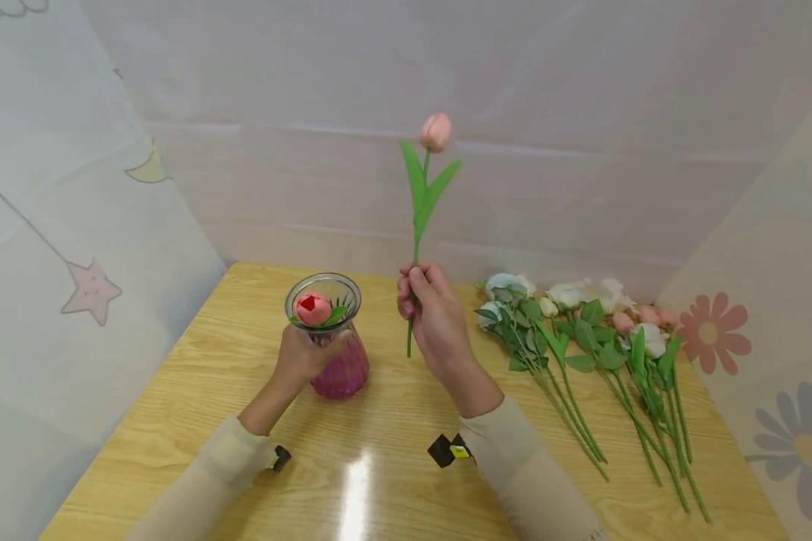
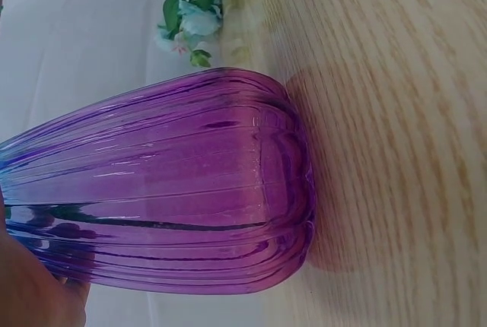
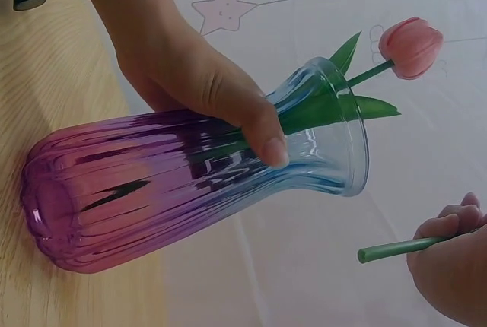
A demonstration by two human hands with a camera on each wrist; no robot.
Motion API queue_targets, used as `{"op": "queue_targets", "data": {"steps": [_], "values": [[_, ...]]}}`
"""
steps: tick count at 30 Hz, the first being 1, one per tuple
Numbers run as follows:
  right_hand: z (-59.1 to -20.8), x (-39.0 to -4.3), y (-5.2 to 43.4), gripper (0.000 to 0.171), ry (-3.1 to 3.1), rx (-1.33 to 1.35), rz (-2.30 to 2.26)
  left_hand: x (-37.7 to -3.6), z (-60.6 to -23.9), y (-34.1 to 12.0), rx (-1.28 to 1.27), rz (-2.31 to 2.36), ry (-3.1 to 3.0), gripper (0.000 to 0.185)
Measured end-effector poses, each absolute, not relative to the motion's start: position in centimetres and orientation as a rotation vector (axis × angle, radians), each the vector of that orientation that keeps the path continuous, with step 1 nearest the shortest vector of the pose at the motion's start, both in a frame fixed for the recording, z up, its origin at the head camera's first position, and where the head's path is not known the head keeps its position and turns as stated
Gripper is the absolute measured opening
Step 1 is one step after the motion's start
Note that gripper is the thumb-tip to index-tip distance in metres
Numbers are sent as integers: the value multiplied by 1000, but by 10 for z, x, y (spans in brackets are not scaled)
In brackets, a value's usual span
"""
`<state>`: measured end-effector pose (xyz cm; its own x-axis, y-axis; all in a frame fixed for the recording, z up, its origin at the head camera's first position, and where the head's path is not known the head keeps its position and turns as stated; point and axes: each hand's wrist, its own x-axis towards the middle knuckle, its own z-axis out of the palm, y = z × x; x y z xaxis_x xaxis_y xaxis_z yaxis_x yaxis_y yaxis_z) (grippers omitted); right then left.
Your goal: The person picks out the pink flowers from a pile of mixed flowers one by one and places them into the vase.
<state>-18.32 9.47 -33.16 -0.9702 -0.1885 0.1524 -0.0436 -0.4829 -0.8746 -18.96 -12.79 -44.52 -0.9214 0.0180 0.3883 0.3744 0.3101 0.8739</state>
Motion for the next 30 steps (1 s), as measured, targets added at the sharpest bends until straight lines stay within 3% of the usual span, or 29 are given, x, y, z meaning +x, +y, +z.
{"op": "queue_targets", "data": {"steps": [30], "values": [[-301, -208, 33, 17, 1458, -612, -2826, -190, -446, -126, -331, -1628, -2278, 70]]}}
